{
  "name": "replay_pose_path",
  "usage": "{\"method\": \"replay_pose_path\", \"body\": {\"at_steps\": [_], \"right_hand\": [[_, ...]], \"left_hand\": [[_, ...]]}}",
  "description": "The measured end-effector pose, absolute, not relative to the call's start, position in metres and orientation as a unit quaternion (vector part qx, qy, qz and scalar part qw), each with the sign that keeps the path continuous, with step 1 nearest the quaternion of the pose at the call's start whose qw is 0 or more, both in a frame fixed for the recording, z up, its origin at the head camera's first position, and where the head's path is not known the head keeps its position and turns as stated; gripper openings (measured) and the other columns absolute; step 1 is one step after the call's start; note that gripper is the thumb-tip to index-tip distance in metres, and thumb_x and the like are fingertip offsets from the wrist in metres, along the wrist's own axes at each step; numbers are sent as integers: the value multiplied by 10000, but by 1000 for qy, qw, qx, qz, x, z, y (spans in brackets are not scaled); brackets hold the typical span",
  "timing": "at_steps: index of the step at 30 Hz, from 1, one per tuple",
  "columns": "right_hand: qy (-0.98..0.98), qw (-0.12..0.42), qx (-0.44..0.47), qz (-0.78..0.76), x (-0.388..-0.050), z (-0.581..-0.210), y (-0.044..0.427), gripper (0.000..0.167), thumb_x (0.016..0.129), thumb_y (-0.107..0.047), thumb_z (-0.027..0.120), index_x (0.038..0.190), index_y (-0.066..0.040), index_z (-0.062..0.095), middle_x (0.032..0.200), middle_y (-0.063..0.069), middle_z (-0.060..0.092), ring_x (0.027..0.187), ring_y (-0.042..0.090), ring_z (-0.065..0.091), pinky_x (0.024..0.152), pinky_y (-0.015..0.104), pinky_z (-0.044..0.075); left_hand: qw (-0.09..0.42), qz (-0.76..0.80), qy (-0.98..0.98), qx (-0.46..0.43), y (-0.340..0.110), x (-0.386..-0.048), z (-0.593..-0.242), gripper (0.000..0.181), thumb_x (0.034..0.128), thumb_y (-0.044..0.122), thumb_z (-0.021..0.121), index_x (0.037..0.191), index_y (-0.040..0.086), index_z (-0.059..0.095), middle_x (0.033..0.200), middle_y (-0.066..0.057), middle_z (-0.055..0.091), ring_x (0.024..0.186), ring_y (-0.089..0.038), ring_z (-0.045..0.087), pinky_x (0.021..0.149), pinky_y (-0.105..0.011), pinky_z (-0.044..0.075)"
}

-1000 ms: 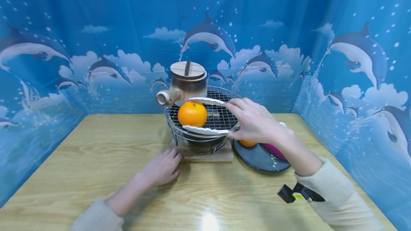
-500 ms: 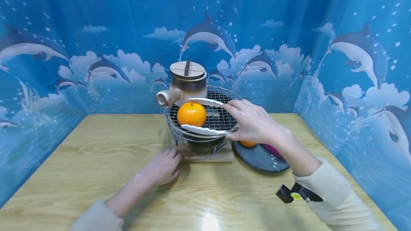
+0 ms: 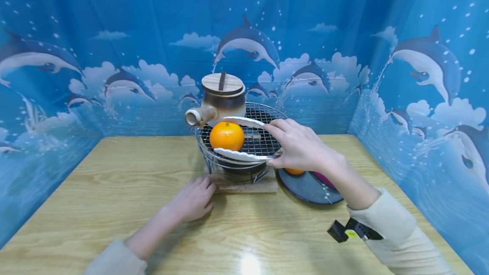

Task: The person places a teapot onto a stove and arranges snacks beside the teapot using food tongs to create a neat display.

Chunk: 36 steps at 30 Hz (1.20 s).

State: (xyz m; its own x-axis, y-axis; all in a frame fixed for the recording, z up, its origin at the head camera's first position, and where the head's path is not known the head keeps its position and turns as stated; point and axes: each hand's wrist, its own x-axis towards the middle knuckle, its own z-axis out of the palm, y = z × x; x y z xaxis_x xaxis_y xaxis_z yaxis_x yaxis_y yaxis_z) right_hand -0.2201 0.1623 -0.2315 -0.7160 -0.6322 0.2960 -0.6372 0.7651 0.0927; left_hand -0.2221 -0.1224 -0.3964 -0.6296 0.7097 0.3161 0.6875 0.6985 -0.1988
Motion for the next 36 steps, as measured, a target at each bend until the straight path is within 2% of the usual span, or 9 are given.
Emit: {"method": "replay_pose_path", "body": {"at_steps": [14, 27, 36], "right_hand": [[-929, 159, 332, 26, -219, -233, 165, 889, 656, -442, 793, 1365, -44, 432, 1305, 149, 467, 1131, 306, 462, 841, 458, 466], [-923, 185, 336, 38, -215, -236, 174, 920, 623, -443, 815, 1356, -34, 437, 1272, 149, 484, 1090, 306, 484, 794, 442, 478], [-932, 182, 311, 46, -210, -235, 186, 910, 636, -438, 804, 1367, -50, 426, 1298, 148, 474, 1149, 321, 465, 804, 479, 470]], "left_hand": [[191, 28, -902, -386, -122, -222, -397, 326, 733, 248, 715, 909, 19, 564, 847, -97, 479, 783, -267, 518, 677, -401, 452], [196, 28, -901, -386, -122, -221, -397, 329, 734, 244, 715, 914, 16, 562, 854, -102, 489, 799, -274, 523, 691, -406, 455], [194, 24, -902, -385, -122, -221, -396, 328, 731, 234, 712, 925, 13, 567, 859, -103, 495, 800, -273, 523, 690, -403, 458]]}}
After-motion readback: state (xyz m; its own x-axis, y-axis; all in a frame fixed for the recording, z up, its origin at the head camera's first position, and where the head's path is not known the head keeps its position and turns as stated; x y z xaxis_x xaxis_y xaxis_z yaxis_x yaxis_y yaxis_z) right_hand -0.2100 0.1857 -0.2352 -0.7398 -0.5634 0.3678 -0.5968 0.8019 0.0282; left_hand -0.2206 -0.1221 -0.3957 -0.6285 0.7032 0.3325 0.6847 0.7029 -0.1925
